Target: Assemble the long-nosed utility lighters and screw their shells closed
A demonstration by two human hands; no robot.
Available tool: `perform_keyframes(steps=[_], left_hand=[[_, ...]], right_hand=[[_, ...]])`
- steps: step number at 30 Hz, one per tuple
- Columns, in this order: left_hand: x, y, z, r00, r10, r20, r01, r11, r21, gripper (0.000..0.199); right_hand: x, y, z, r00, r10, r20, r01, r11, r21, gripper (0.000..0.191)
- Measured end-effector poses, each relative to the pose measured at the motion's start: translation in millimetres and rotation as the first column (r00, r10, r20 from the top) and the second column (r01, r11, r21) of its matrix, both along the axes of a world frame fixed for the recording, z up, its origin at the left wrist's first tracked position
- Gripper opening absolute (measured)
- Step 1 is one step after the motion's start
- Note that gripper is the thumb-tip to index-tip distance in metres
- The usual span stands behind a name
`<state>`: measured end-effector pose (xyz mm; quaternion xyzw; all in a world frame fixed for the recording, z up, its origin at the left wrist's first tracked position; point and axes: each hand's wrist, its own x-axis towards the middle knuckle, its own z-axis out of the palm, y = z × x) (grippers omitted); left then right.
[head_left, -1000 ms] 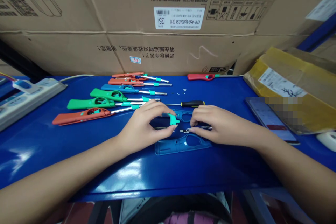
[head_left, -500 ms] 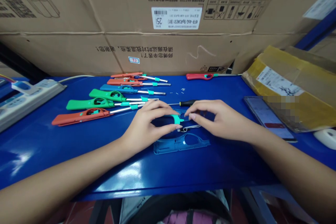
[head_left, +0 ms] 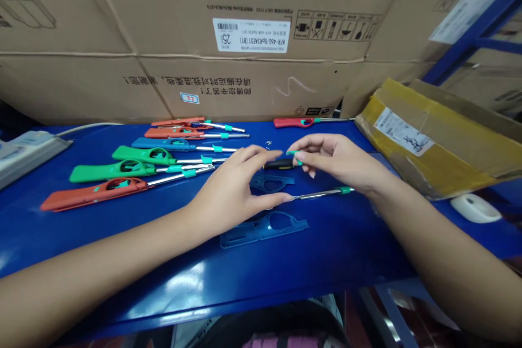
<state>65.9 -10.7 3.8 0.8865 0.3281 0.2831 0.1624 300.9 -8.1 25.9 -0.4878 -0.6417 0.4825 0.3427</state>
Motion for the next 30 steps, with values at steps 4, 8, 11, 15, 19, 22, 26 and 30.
perform_keyframes(steps=[4, 8, 11, 15, 19, 22, 26, 30], left_hand=[[0.8, -2.0, -3.7, 0.939, -0.129, -0.318, 0.105, 0.99, -0.091, 0.02], [4.9, -0.5, -4.4, 0.923, -0.134, -0.36, 0.129, 0.991, -0.038, 0.013], [6.1, -3.0, -2.3, 0.935, -0.109, -0.336, 0.143, 0.987, 0.079, 0.014], [1.6, -14.8, -5.3, 0.933, -0.063, -0.354, 0.21, 0.895, 0.394, 0.019], [-7.0, -23.8, -14.7, 0.912, -0.067, -0.404, 0.319, 0.736, 0.597, 0.014], [-11.1, -23.6, -18.5, 0.914, -0.067, -0.4, 0.326, 0.706, 0.629, 0.011], [-11.0, -24.1, -15.5, 0.935, -0.086, -0.345, 0.296, 0.726, 0.621, 0.01], [-12.3, -34.8, -10.6, 0.957, -0.049, -0.287, 0.154, 0.922, 0.355, 0.059]], right_hand=[[14.6, 4.4, 5.9, 0.941, 0.059, 0.333, -0.084, 0.994, 0.062, 0.014], [16.8, 2.3, 4.6, 0.78, 0.179, 0.599, -0.269, 0.961, 0.062, 0.014], [16.9, -0.9, 1.5, 0.707, 0.198, 0.679, -0.4, 0.904, 0.153, 0.012], [18.4, -6.8, -0.2, 0.639, 0.321, 0.699, -0.518, 0.852, 0.082, 0.006], [16.7, -11.9, 2.8, 0.569, 0.457, 0.683, -0.589, 0.807, -0.049, 0.011], [14.8, -13.3, 5.7, 0.542, 0.526, 0.656, -0.631, 0.77, -0.096, 0.012], [15.4, -12.9, 7.9, 0.533, 0.517, 0.67, -0.63, 0.771, -0.094, 0.01], [18.3, -11.9, 10.5, 0.541, 0.481, 0.69, -0.599, 0.796, -0.086, 0.012]])
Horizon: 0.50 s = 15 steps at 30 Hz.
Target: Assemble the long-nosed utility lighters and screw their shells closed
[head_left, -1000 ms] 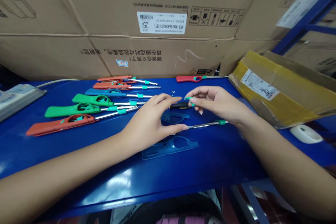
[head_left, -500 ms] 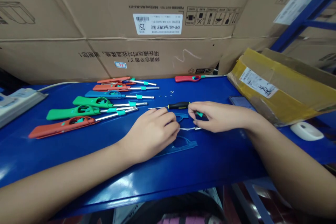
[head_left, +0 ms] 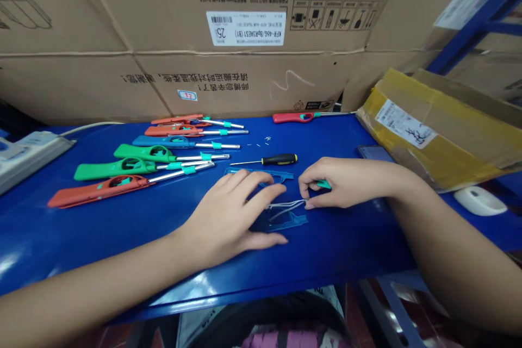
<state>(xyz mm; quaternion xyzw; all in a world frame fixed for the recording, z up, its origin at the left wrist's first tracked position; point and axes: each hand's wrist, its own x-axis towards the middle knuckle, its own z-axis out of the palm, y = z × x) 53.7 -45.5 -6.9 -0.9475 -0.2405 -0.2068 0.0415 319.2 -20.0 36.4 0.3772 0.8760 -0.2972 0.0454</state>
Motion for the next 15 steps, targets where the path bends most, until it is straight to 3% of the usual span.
perform_keyframes(steps=[2, 8, 15], left_hand=[[-3.3, -6.6, 0.3, 0.998, 0.042, -0.042, -0.047, 0.99, -0.134, 0.075], [-13.7, -10.4, -6.3, 0.989, 0.104, -0.108, -0.129, 0.957, -0.26, 0.046], [-15.3, 2.3, -10.6, 0.988, 0.129, -0.079, -0.148, 0.938, -0.315, 0.041]], right_hand=[[1.1, 0.2, 1.2, 1.0, -0.013, -0.002, 0.013, 1.0, 0.008, 0.013], [-0.7, -1.1, 1.4, 1.0, 0.005, -0.006, -0.005, 1.0, 0.01, 0.009], [-0.5, -2.5, 4.5, 0.993, 0.032, -0.111, -0.031, 0.999, 0.01, 0.013]])
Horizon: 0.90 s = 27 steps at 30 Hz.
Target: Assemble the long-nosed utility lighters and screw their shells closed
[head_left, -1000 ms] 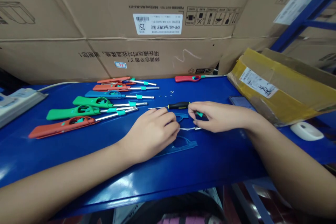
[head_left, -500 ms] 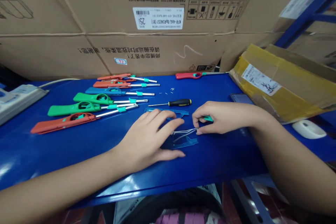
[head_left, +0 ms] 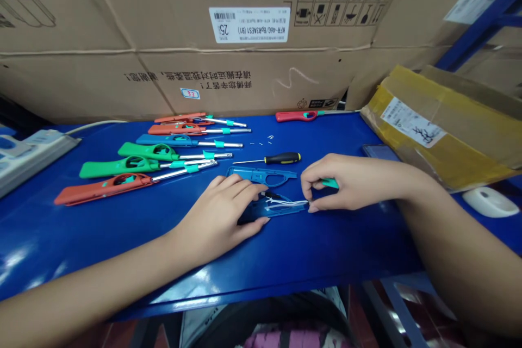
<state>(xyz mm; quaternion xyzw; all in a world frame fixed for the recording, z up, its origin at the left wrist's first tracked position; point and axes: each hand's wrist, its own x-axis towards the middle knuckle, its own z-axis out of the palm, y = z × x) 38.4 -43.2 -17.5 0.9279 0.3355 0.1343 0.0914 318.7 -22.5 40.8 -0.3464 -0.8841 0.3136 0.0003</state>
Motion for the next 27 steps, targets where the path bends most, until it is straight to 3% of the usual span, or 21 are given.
perform_keyframes(steps=[7, 12, 16, 21, 27], left_hand=[[0.8, 0.2, 5.2, 1.0, 0.014, 0.009, -0.014, 1.0, -0.01, 0.043], [2.1, 2.1, 8.7, 1.0, -0.022, 0.02, 0.022, 1.0, 0.012, 0.017], [3.2, 5.0, 12.4, 0.999, -0.033, 0.042, 0.031, 0.998, 0.05, 0.013], [1.8, 6.6, 10.8, 0.986, -0.064, 0.152, 0.05, 0.995, 0.089, 0.014], [-2.4, 5.3, 2.1, 0.937, -0.077, 0.34, 0.089, 0.996, -0.021, 0.01]], right_hand=[[1.8, -0.3, 2.1, 0.999, -0.009, -0.046, 0.01, 1.0, 0.014, 0.012], [-1.9, 0.1, -3.8, 1.0, 0.004, -0.018, -0.003, 1.0, 0.019, 0.013], [-2.6, 0.2, -5.7, 1.0, 0.006, -0.014, -0.005, 1.0, 0.024, 0.014], [-4.1, 0.5, -6.8, 1.0, -0.013, -0.026, 0.014, 0.999, 0.034, 0.014], [-7.4, 4.6, -13.7, 0.999, -0.041, 0.006, 0.04, 0.996, 0.082, 0.01]])
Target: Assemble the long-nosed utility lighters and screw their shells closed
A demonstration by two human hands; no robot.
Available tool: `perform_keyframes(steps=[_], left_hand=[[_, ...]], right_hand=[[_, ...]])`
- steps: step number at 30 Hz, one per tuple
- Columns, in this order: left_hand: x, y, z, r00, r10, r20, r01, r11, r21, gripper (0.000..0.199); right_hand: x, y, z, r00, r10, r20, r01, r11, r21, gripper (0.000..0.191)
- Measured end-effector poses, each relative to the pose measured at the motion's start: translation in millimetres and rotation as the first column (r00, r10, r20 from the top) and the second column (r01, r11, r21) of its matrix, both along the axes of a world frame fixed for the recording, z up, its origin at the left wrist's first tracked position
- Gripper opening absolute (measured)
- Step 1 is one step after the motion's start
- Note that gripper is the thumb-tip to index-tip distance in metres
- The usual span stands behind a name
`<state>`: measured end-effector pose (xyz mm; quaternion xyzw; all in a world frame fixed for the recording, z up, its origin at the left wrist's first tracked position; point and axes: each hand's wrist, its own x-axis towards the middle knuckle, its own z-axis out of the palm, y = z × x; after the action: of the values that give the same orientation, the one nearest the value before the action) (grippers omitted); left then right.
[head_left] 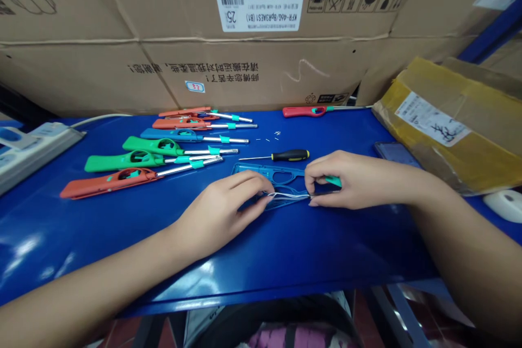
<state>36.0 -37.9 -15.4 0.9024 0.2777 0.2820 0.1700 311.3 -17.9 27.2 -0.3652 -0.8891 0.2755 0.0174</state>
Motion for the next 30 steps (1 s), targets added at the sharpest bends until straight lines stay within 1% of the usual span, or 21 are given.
perform_keyframes(steps=[3, 7, 8, 10, 12, 13, 14, 15, 16, 17, 18, 19, 20, 21, 22, 23, 24, 25, 30], left_hand=[[-2.3, -0.6, -2.2, 0.998, -0.016, 0.067, 0.014, 1.0, 0.02, 0.011], [-3.8, -1.7, -4.9, 0.99, -0.026, 0.141, 0.011, 0.994, 0.106, 0.014], [-3.6, -2.2, -5.5, 0.988, -0.027, 0.155, 0.009, 0.993, 0.118, 0.015], [-2.8, -3.7, -6.0, 0.984, -0.027, 0.176, 0.006, 0.993, 0.12, 0.016], [-1.2, -5.9, -5.1, 0.98, -0.024, 0.2, 0.005, 0.996, 0.093, 0.017], [-0.2, -6.9, -4.1, 0.977, -0.017, 0.214, 0.006, 0.999, 0.053, 0.017], [0.9, -7.9, -2.9, 0.972, 0.001, 0.236, 0.003, 1.0, -0.016, 0.017], [2.0, -8.5, -1.4, 0.964, 0.034, 0.264, -0.003, 0.993, -0.118, 0.016], [3.1, -8.7, 0.1, 0.954, 0.082, 0.289, -0.007, 0.968, -0.251, 0.015], [4.2, -8.4, 1.6, 0.939, 0.139, 0.313, -0.002, 0.916, -0.4, 0.013], [5.3, -7.6, 3.0, 0.923, 0.201, 0.329, 0.012, 0.838, -0.546, 0.013], [6.2, -6.4, 4.1, 0.904, 0.262, 0.337, 0.034, 0.742, -0.669, 0.014], [7.0, -5.0, 4.9, 0.889, 0.313, 0.334, 0.058, 0.646, -0.761, 0.015], [7.6, -3.7, 5.3, 0.879, 0.352, 0.322, 0.079, 0.559, -0.825, 0.018], [8.0, -2.5, 5.5, 0.872, 0.38, 0.309, 0.092, 0.492, -0.866, 0.02], [8.2, -1.7, 5.3, 0.868, 0.4, 0.296, 0.098, 0.446, -0.89, 0.022], [8.3, -1.3, 4.9, 0.865, 0.413, 0.286, 0.099, 0.418, -0.903, 0.023], [8.3, -1.3, 4.3, 0.859, 0.425, 0.285, 0.102, 0.403, -0.909, 0.023], [8.1, -3.8, 0.4, 0.815, 0.473, 0.335, 0.139, 0.401, -0.905, 0.019]], right_hand=[[-1.7, 0.4, -4.4, 1.0, 0.025, 0.006, -0.025, 0.999, -0.034, 0.013], [-10.4, -3.6, -10.1, 0.996, 0.018, -0.083, -0.02, 0.999, -0.031, 0.028], [-14.1, -5.2, -11.8, 0.992, 0.011, -0.124, -0.013, 1.0, -0.018, 0.028], [-21.7, -8.4, -15.4, 0.976, 0.01, -0.216, -0.005, 1.0, 0.024, 0.021], [-27.8, -11.2, -19.1, 0.958, 0.038, -0.284, -0.017, 0.997, 0.077, 0.014], [-29.8, -12.3, -20.5, 0.95, 0.056, -0.308, -0.027, 0.995, 0.098, 0.013], [-31.0, -13.1, -21.6, 0.943, 0.072, -0.325, -0.037, 0.993, 0.114, 0.013], [-31.5, -13.8, -22.2, 0.938, 0.083, -0.338, -0.042, 0.991, 0.125, 0.013], [-31.6, -14.3, -22.3, 0.934, 0.088, -0.347, -0.043, 0.99, 0.135, 0.012], [-31.4, -14.7, -22.1, 0.931, 0.09, -0.354, -0.041, 0.989, 0.143, 0.011], [-31.2, -15.1, -21.6, 0.929, 0.092, -0.359, -0.04, 0.988, 0.151, 0.011], [-31.0, -15.6, -21.0, 0.927, 0.097, -0.363, -0.041, 0.987, 0.158, 0.01], [-30.9, -16.2, -20.5, 0.925, 0.104, -0.365, -0.046, 0.985, 0.166, 0.01], [-31.1, -16.9, -20.1, 0.924, 0.113, -0.365, -0.051, 0.983, 0.175, 0.01], [-31.6, -17.7, -20.0, 0.924, 0.12, -0.364, -0.054, 0.981, 0.184, 0.01], [-32.3, -18.6, -20.2, 0.924, 0.124, -0.362, -0.055, 0.979, 0.194, 0.01], [-33.2, -19.6, -20.7, 0.925, 0.122, -0.359, -0.05, 0.978, 0.204, 0.01], [-34.4, -20.6, -21.4, 0.928, 0.114, -0.355, -0.038, 0.976, 0.214, 0.009], [-41.7, -25.4, -26.5, 0.934, 0.017, -0.357, 0.072, 0.97, 0.234, 0.01]])
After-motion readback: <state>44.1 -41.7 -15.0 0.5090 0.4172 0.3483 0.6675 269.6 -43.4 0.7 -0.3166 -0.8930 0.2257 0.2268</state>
